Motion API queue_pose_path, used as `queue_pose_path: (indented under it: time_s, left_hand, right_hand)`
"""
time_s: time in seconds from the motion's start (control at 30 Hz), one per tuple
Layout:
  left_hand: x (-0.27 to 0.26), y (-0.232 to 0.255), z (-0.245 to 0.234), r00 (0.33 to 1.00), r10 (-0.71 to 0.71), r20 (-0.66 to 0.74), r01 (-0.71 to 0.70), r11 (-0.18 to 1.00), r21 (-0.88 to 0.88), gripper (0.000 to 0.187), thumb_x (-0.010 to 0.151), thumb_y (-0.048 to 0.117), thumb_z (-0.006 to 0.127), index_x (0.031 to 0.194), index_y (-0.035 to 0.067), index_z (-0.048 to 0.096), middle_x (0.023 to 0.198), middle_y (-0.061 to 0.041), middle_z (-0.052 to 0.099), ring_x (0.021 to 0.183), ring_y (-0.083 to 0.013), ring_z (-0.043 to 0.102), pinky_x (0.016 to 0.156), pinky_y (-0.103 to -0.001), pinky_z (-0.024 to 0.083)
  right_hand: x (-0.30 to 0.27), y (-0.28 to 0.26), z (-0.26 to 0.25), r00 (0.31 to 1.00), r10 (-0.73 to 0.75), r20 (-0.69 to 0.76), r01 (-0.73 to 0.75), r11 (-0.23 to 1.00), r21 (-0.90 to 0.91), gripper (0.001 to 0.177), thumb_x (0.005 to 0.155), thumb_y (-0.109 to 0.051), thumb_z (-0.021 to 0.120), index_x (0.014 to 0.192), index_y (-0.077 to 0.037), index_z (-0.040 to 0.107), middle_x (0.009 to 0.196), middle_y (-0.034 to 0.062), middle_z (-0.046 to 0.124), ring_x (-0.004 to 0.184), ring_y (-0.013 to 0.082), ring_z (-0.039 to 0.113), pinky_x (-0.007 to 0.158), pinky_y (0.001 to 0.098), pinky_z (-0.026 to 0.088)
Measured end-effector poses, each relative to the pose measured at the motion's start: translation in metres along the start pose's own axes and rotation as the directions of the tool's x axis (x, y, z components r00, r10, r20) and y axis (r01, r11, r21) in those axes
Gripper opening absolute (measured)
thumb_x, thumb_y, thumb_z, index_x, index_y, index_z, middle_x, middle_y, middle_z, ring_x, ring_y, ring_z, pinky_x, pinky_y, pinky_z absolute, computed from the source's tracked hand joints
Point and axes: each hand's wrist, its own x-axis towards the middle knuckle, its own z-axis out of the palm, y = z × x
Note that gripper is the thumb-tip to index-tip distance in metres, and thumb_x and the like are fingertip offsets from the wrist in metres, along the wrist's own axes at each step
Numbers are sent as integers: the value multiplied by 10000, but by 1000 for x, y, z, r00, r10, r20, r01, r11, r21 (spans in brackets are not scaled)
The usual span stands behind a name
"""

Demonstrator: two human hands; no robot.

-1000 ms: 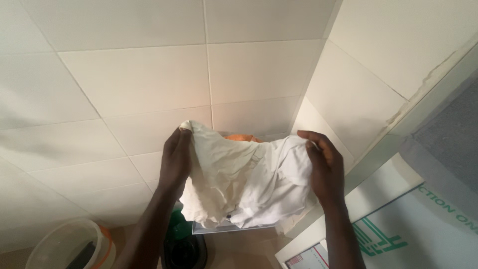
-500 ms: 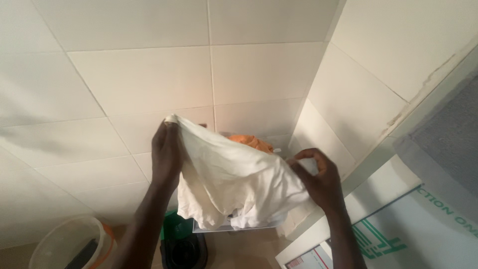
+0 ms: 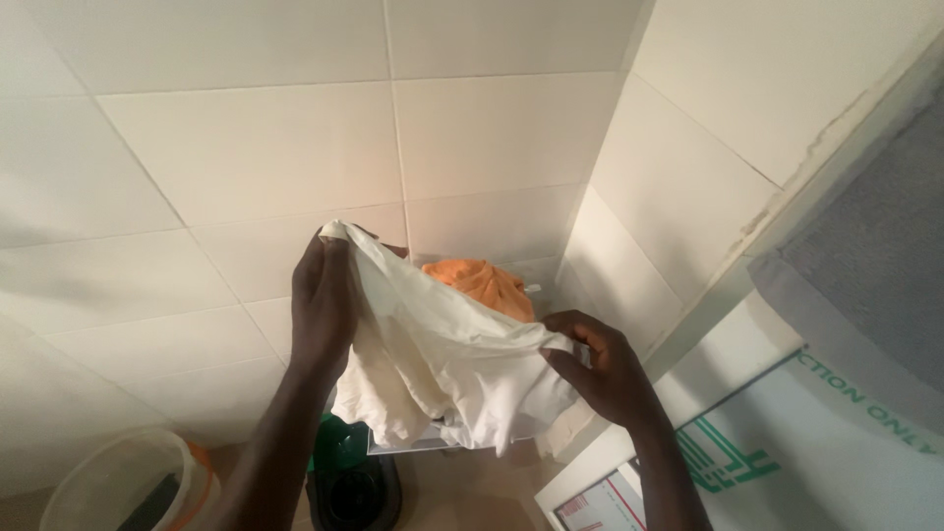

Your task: The person loads several pieces of laundry into a top-loading washing machine. They pick up items one by one from a nearby surface, shake them out, and place them into the machine's basin.

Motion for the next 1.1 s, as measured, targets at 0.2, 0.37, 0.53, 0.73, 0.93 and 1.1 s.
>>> queue_pose_path:
  time_s: [0.2, 0.37, 0.53, 0.73, 0.93, 1.1]
  left_hand:
    - [6, 12, 10, 994, 39, 99, -27, 993, -115, 369, 1097, 262, 289, 1156, 21, 562, 1040, -191, 752, 908, -229, 749, 830, -371, 625]
    - [14, 10, 6, 995, -8, 100, 4, 999, 43, 420, 1077, 298, 302, 1147, 68, 647, 938, -113, 728, 826, -186, 713, 770, -342, 599]
    - [34, -26, -11, 982, -45, 183, 10, 983, 186, 477, 1107, 375, 407, 991, -8, 667, 822, -72, 621, 760, -128, 567, 689, -314, 496]
    - [47, -58, -23, 949, -230, 214, 158, 939, 304, 769, 1084, 582, 267, 985, -73, 656, 835, -134, 659, 811, -223, 634, 759, -384, 517]
    - [41, -93, -20, 822, -502, 267, 428, 856, 291, 1065, 896, 829, 168, 1506, -8, 416, 1433, -198, 560, 1336, -319, 535, 1106, -428, 403]
    - [14, -92, -25, 774, -518, 365, 568, 822, -39, 895, 895, 647, 244, 1477, 0, 454, 1392, -179, 597, 1304, -296, 566, 1092, -410, 426]
  right_hand:
    - [-4, -9, 6, 990, 106, -94, -100, 992, 73, 262, 933, -60, 678, 1170, 11, 591, 963, 87, 693, 797, 145, 638, 699, 301, 525]
    - [-3, -31, 13, 987, 54, -152, -14, 967, 254, 345, 930, -84, 576, 1270, -34, 605, 1106, 10, 707, 941, 90, 692, 834, 259, 553]
    - [1, -25, 23, 959, 192, -209, -191, 981, 23, 283, 966, -169, 575, 1173, -18, 694, 905, -4, 750, 816, 71, 670, 749, 255, 530]
    - [10, -5, 41, 916, 162, -366, -166, 986, 21, 282, 994, -258, 606, 1067, -13, 724, 728, -43, 593, 650, 44, 480, 599, 255, 419]
    - [19, 16, 71, 802, 471, -368, -395, 879, 267, 472, 1003, -432, 596, 1013, 19, 735, 690, 2, 464, 596, 120, 364, 529, 322, 323]
    - [-6, 52, 94, 907, 364, -214, -179, 790, 586, 508, 1058, -438, 559, 1204, 46, 597, 916, 0, 589, 803, 122, 531, 698, 309, 465]
